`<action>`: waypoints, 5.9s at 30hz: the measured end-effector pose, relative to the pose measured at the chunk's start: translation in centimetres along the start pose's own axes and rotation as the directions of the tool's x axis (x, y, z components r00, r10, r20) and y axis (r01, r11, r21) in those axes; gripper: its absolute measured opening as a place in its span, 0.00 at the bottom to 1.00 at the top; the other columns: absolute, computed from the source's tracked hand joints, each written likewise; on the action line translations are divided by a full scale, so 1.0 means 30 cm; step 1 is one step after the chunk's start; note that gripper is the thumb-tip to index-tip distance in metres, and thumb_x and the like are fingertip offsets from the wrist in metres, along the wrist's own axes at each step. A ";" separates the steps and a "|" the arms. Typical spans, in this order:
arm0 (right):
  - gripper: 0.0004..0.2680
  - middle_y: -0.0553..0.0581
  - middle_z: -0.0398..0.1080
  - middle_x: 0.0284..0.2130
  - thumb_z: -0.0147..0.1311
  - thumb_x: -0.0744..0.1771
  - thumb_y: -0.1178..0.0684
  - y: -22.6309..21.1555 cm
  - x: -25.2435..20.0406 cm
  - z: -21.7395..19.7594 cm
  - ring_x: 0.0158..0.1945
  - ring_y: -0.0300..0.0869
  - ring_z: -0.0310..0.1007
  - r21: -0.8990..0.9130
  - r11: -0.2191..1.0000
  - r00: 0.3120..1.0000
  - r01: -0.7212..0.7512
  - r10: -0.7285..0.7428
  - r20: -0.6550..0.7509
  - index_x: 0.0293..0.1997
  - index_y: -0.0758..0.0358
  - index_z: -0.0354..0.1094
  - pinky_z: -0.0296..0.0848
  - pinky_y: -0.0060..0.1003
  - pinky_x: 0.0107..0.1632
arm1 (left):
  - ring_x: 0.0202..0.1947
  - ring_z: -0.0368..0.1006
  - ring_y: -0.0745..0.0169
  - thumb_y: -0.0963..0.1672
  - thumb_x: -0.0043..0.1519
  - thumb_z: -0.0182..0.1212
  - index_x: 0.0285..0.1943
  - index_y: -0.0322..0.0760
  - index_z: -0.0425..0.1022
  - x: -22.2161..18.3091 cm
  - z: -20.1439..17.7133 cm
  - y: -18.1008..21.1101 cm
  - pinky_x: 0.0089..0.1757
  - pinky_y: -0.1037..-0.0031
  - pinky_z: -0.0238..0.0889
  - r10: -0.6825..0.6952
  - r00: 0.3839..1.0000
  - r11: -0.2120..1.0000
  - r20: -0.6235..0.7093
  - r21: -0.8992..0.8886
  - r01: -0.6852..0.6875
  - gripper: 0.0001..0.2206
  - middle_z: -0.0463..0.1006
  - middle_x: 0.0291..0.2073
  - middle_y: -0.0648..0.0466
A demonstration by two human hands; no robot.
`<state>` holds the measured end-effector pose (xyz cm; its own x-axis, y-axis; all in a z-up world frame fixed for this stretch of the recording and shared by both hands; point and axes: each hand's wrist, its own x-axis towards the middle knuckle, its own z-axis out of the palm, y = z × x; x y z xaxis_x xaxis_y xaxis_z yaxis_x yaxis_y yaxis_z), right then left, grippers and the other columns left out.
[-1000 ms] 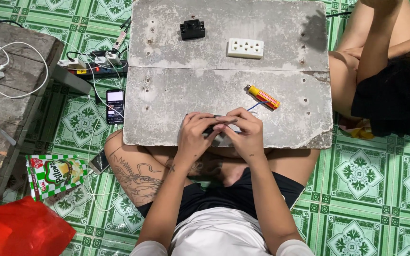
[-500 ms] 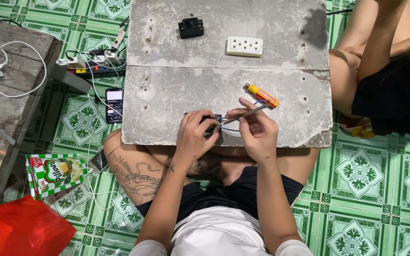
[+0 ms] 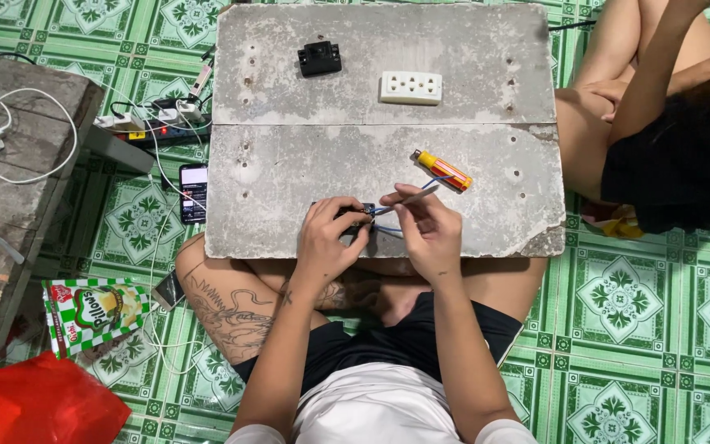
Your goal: The person sits on the floor and uses a screwdriver to disassemble a small black electrical component, removing screws and separating internal parts. They then reassemble the component by inserting brass contacts and tightening screws, working on a small table placed on their lap.
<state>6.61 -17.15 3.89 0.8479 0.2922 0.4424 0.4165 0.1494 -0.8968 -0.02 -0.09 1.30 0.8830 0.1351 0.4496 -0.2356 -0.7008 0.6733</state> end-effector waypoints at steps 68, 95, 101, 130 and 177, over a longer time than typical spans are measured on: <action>0.04 0.57 0.76 0.39 0.61 0.66 0.60 0.023 0.071 0.055 0.42 0.52 0.78 -0.296 0.943 0.973 0.155 -0.093 0.213 0.44 0.62 0.74 0.77 0.45 0.47 | 0.42 0.81 0.56 0.38 0.52 0.72 0.40 0.38 0.81 0.000 0.092 -0.058 0.52 0.63 0.67 0.061 0.990 0.998 -0.130 0.004 -0.061 0.09 0.84 0.36 0.54; 0.04 0.52 0.76 0.26 0.68 0.64 0.60 0.009 0.133 0.052 0.29 0.45 0.78 -0.256 0.957 0.976 0.137 -0.087 0.199 0.40 0.58 0.81 0.76 0.35 0.37 | 0.43 0.81 0.64 0.42 0.53 0.74 0.39 0.47 0.81 0.009 0.090 -0.040 0.51 0.67 0.63 -0.052 0.990 0.998 -0.131 0.026 0.056 0.08 0.84 0.35 0.63; 0.09 0.58 0.80 0.32 0.60 0.67 0.66 -0.041 0.125 0.065 0.34 0.51 0.82 -0.208 0.970 0.951 0.125 -0.058 0.303 0.49 0.62 0.78 0.78 0.40 0.40 | 0.45 0.80 0.58 0.42 0.52 0.71 0.42 0.43 0.80 0.006 0.096 -0.034 0.51 0.63 0.63 -0.016 0.991 0.992 -0.130 0.120 0.032 0.10 0.84 0.37 0.59; 0.05 0.56 0.72 0.26 0.60 0.66 0.67 -0.052 0.159 0.046 0.28 0.52 0.75 -0.282 0.939 0.908 0.196 -0.065 0.414 0.35 0.62 0.77 0.75 0.40 0.36 | 0.42 0.80 0.58 0.43 0.51 0.68 0.38 0.41 0.81 0.002 0.113 -0.027 0.54 0.63 0.63 -0.032 0.985 0.984 -0.172 0.167 0.061 0.08 0.83 0.33 0.57; 0.04 0.56 0.78 0.30 0.70 0.64 0.65 0.032 0.079 0.099 0.30 0.48 0.76 -0.414 0.886 0.969 0.209 -0.131 0.208 0.36 0.63 0.79 0.71 0.38 0.35 | 0.46 0.79 0.59 0.44 0.54 0.67 0.42 0.41 0.80 -0.020 0.129 -0.059 0.57 0.61 0.63 -0.055 0.984 0.989 -0.172 0.124 0.077 0.09 0.82 0.36 0.57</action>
<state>8.05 -13.52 4.11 0.6989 0.4601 0.5476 0.6819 -0.1975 -0.7043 1.45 -1.64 -2.44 0.8117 0.2915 0.5061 -0.1149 -0.7699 0.6278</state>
